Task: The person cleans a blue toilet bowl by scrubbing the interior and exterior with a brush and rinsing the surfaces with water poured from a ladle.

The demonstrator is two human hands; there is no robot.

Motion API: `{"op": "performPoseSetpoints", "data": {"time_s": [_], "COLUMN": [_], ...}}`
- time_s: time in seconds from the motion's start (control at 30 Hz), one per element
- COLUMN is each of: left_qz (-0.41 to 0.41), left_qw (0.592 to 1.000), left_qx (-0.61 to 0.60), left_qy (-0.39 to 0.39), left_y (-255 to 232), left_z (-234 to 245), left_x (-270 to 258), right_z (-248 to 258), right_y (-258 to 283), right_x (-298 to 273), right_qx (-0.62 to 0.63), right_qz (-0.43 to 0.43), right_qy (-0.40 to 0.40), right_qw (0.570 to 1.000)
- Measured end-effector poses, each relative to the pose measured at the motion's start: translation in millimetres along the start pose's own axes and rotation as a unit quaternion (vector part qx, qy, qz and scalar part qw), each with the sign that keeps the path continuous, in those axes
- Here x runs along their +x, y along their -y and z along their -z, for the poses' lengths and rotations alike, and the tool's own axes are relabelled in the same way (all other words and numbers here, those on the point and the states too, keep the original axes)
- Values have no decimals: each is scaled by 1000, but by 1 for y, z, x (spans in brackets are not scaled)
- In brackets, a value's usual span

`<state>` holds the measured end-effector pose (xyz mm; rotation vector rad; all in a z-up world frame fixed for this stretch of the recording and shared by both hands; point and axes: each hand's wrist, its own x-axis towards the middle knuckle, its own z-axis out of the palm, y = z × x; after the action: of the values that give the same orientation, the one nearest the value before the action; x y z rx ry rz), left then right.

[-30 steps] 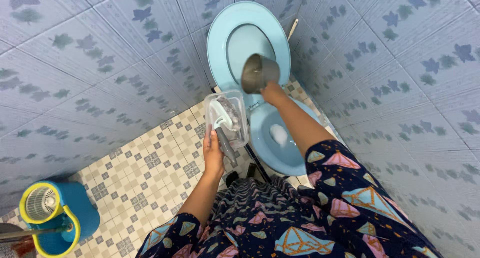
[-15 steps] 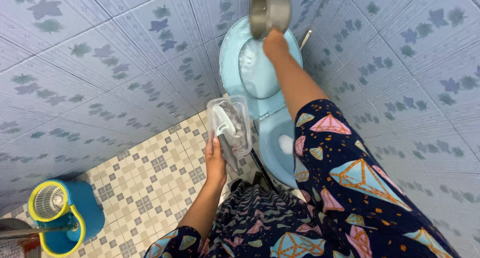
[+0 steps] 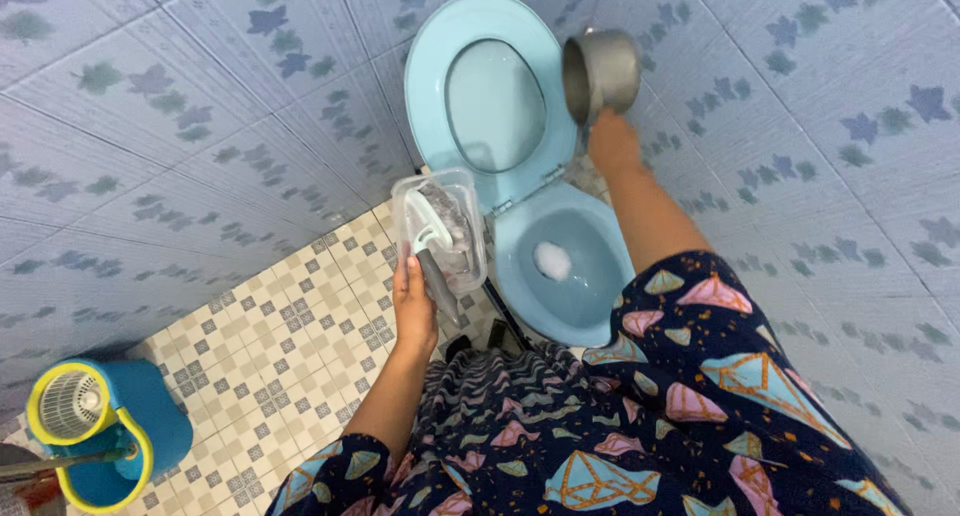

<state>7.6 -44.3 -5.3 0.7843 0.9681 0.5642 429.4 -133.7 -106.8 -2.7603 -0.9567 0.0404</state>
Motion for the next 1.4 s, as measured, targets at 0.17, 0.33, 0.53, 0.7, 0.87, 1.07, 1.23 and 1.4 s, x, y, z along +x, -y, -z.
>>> {"op": "performPoseSetpoints", "data": {"time_s": [0.17, 0.33, 0.53, 0.7, 0.87, 1.07, 1.23, 1.4], "left_qz": [-15, -9, -15, -27, -16, -9, -3, -15], "left_qw": [999, 999, 999, 999, 999, 999, 996, 988], "left_qx": [-42, -32, -45, -40, -26, -11, 45, 48], "left_qy": [30, 20, 18, 20, 16, 51, 78, 145], "left_y": [13, 28, 50, 73, 92, 107, 123, 137], "left_z": [-7, -14, -16, -13, -12, -12, -5, 11], "left_x": [-12, -34, -63, -87, -110, -133, -156, -193], "right_z": [-36, -40, 16, 33, 61, 98, 116, 118], "right_y": [-9, 10, 40, 23, 4, -10, -13, 3], "right_x": [-64, -118, -192, -242, -295, -363, -435, -518], "right_qx": [7, 20, -16, 4, 144, 600, 689, 712], "right_qz": [17, 94, 109, 113, 74, -178, -334, -326], "right_qy": [38, 0, 14, -35, -86, -3, 27, 5], "right_qw": [999, 995, 994, 993, 983, 780, 643, 622]}}
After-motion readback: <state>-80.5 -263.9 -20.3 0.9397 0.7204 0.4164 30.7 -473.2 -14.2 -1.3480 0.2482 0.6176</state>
